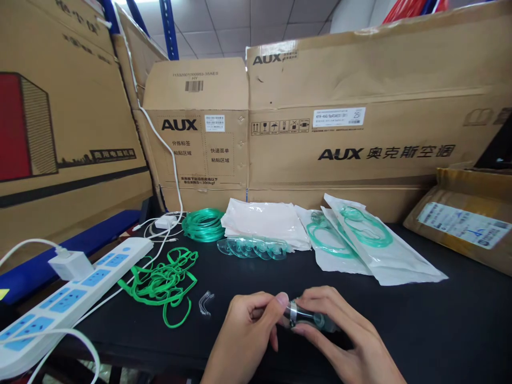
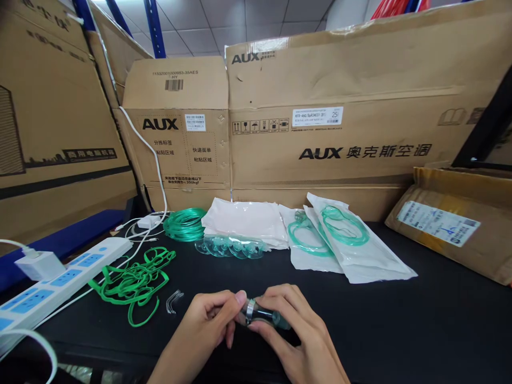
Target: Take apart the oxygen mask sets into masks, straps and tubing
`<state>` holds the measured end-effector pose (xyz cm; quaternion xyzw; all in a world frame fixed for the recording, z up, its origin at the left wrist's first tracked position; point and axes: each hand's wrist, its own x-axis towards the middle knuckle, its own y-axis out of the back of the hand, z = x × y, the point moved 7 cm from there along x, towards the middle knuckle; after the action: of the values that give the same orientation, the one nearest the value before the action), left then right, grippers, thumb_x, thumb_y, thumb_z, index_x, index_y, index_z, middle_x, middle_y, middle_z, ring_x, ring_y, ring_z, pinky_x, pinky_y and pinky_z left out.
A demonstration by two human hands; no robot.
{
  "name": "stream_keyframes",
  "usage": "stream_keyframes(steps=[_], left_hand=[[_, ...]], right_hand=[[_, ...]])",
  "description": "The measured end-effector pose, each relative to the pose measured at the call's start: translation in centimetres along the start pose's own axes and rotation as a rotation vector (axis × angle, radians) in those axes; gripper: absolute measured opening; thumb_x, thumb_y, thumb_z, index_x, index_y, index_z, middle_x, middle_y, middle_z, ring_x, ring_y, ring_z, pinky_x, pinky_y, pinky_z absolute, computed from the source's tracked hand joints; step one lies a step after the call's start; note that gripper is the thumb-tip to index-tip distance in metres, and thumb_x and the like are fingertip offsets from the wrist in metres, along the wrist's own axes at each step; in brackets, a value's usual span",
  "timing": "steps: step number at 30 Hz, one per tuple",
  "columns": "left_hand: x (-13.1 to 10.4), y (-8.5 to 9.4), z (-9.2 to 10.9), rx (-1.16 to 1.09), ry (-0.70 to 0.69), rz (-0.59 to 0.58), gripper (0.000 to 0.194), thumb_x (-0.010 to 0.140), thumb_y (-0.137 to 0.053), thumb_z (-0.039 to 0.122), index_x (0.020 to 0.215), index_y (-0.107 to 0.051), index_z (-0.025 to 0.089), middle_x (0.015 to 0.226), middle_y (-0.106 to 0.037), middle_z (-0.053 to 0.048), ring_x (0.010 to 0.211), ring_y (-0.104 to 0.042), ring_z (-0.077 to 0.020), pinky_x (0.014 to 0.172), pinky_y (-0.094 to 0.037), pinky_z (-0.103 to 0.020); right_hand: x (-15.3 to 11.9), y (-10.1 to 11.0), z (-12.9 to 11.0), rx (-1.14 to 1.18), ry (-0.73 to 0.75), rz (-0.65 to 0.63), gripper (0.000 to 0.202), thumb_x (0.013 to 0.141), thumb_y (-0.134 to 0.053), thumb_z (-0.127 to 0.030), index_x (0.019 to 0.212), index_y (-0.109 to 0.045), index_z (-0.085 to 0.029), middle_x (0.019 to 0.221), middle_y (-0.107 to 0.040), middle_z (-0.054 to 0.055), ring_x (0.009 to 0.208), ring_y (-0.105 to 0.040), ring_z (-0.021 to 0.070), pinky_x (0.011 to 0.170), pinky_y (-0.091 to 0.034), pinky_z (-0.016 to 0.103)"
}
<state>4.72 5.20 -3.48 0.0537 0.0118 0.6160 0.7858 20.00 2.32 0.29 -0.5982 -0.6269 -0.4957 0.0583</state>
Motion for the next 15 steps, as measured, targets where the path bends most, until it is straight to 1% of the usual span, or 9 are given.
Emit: stream_keyframes(steps=[4,7,11,13,15], left_hand=[[0.2,0.1,-0.1,-0.069,0.019,0.013,0.045,0.090,-0.057,0.051,0.067,-0.065,0.014,0.058,-0.049,0.004,0.041,-0.037,-0.0057,0.043,-0.026,-0.021],[0.4,0.1,-0.6,-0.076,0.033,0.002,0.041,0.089,-0.057,0.049,0.071,-0.068,0.013,0.062,-0.048,0.004,0.040,-0.038,-0.0050,0.040,-0.027,-0.020],[0.8,0.0,-1.3,-0.071,0.019,-0.049,0.047,0.089,-0.058,0.056,0.090,-0.075,0.012,0.067,-0.049,0.003,0.042,-0.043,-0.0058,0.038,-0.027,-0.018],[0.8,0.0,-1.5,-0.083,0.010,-0.043,0.051,0.089,-0.058,0.059,0.097,-0.076,0.012,0.072,-0.052,0.001,0.041,-0.042,-0.0045,0.037,-0.027,-0.017],[0.9,0.1,-1.5,-0.086,0.004,-0.022,0.054,0.089,-0.058,0.062,0.101,-0.077,0.013,0.075,-0.055,0.000,0.039,-0.040,-0.0030,0.036,-0.026,-0.017]], right_hand=[[0.3,-0.1,-0.1,0.002,0.018,0.020,0.018,0.093,-0.071,-0.021,0.108,-0.069,-0.031,0.109,-0.068,0.002,0.100,-0.070,0.0165,0.086,-0.056,0.020],[0.1,-0.3,0.3,0.011,0.001,0.044,0.021,0.092,-0.071,-0.020,0.110,-0.071,-0.031,0.113,-0.070,0.002,0.105,-0.071,0.0183,0.090,-0.056,0.021],[-0.2,-0.5,0.7,0.018,-0.043,0.046,0.023,0.090,-0.072,-0.021,0.111,-0.074,-0.030,0.112,-0.073,0.003,0.101,-0.073,0.0199,0.087,-0.059,0.021],[-0.1,-0.4,0.7,0.010,-0.081,0.029,0.027,0.089,-0.073,-0.023,0.115,-0.075,-0.030,0.114,-0.074,0.004,0.101,-0.074,0.0200,0.087,-0.059,0.020],[0.1,-0.2,0.7,0.006,-0.132,0.022,0.028,0.090,-0.072,-0.026,0.117,-0.075,-0.030,0.118,-0.075,0.004,0.107,-0.074,0.0206,0.092,-0.058,0.020]])
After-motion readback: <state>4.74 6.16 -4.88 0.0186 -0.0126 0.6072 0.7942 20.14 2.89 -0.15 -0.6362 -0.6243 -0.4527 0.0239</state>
